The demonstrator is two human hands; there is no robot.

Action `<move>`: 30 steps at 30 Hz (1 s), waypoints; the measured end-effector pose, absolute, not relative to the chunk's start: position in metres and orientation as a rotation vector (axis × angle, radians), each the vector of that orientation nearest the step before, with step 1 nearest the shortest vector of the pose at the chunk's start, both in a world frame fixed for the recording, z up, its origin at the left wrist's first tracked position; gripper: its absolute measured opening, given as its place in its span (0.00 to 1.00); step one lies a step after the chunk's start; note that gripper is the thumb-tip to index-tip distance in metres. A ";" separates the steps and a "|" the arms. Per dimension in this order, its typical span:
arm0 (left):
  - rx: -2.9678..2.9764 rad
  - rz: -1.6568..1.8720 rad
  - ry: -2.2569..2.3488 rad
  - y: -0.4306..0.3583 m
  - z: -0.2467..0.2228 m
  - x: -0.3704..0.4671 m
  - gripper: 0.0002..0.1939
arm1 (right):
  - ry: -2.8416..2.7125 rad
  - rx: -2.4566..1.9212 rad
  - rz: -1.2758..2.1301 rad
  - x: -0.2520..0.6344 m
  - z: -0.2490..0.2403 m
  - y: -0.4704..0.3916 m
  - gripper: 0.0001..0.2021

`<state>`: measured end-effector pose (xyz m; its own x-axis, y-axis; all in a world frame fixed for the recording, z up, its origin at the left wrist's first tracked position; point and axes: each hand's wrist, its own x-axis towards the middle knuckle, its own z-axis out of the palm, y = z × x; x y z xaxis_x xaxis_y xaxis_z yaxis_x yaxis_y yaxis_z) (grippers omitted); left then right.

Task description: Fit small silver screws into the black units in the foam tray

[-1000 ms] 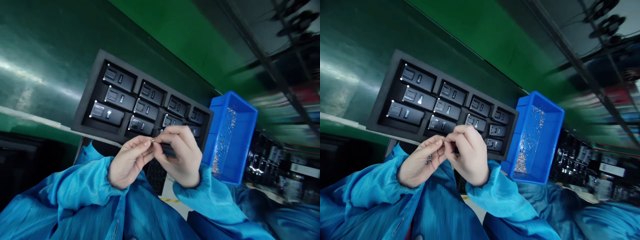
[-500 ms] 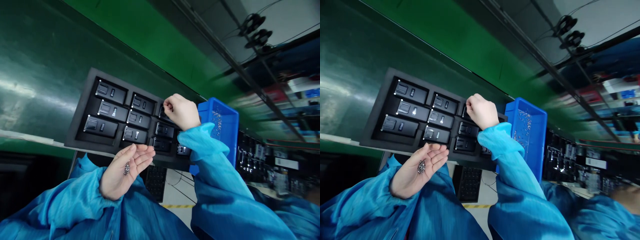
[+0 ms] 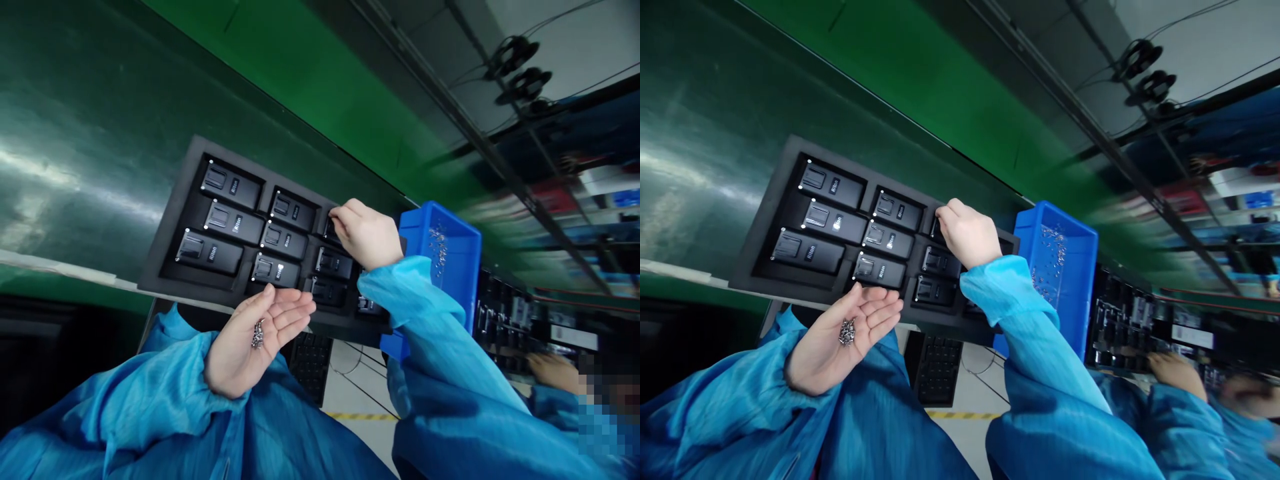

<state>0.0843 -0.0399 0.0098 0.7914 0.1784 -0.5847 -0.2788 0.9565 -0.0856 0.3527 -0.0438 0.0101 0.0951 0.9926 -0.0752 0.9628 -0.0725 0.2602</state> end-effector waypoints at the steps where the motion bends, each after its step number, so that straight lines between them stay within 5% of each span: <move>1: -0.174 0.248 0.612 -0.039 0.010 0.084 0.19 | 1.974 2.147 0.189 0.353 0.008 -0.047 0.16; 12: -0.244 0.277 0.338 -0.033 0.008 0.082 0.31 | 2.076 2.451 0.098 0.353 0.000 -0.078 0.21; 17: -0.214 0.270 0.306 -0.039 0.014 0.083 0.33 | 2.303 2.682 0.244 0.303 0.045 -0.097 0.10; 23: -0.122 0.268 0.391 -0.056 0.022 0.091 0.35 | 2.519 2.463 -0.392 0.213 0.078 -0.133 0.03; 30: -0.082 0.266 0.442 -0.073 0.025 0.096 0.35 | 2.284 2.384 -0.200 0.195 0.066 -0.149 0.07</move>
